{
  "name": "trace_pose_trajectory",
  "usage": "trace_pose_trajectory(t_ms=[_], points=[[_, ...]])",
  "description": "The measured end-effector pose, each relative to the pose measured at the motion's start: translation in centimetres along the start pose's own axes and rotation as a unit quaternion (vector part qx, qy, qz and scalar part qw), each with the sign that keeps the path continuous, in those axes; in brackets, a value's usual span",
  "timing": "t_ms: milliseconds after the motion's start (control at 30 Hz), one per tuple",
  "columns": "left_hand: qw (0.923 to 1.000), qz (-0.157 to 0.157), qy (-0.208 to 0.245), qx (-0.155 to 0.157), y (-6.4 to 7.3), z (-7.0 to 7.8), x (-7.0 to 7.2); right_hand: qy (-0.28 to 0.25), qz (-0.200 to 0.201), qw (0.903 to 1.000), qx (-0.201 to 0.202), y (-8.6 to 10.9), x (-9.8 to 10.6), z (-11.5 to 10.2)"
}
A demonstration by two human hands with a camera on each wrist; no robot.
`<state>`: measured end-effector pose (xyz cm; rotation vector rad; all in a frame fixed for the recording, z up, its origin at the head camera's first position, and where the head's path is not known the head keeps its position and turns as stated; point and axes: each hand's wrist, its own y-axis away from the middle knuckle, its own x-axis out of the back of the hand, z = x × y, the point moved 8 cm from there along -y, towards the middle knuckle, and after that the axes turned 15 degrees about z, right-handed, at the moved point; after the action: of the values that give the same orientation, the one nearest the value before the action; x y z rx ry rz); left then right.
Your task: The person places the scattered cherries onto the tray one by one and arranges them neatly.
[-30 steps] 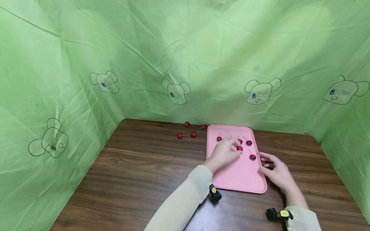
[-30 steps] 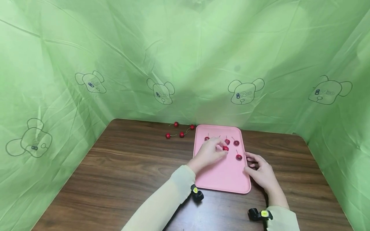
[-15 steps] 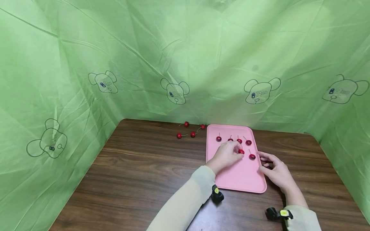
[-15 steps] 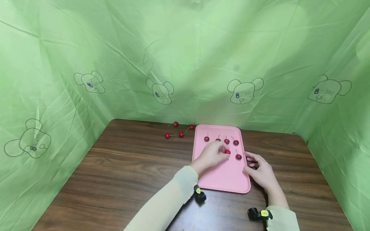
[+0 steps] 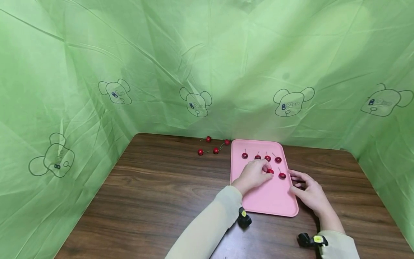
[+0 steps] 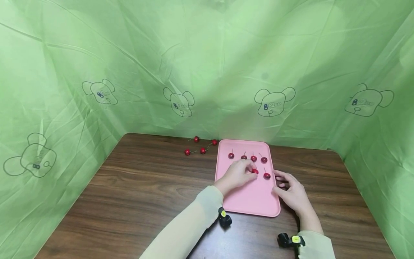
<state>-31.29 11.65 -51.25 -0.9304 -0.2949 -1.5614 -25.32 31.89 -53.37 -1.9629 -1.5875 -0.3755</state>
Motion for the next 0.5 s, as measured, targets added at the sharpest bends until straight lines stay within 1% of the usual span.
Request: trace_pose_trajectory(t_ms=[200, 500], points=[[1.0, -0.002, -0.004, 0.004, 0.0, -0.09, -0.19, -0.003, -0.001, 1.0, -0.001, 0.04, -0.06, -0.05], [0.9998, -0.005, -0.017, -0.003, -0.12, 0.25, -0.15, 0.001, -0.001, 1.0, -0.001, -0.06, -0.01, 0.15]])
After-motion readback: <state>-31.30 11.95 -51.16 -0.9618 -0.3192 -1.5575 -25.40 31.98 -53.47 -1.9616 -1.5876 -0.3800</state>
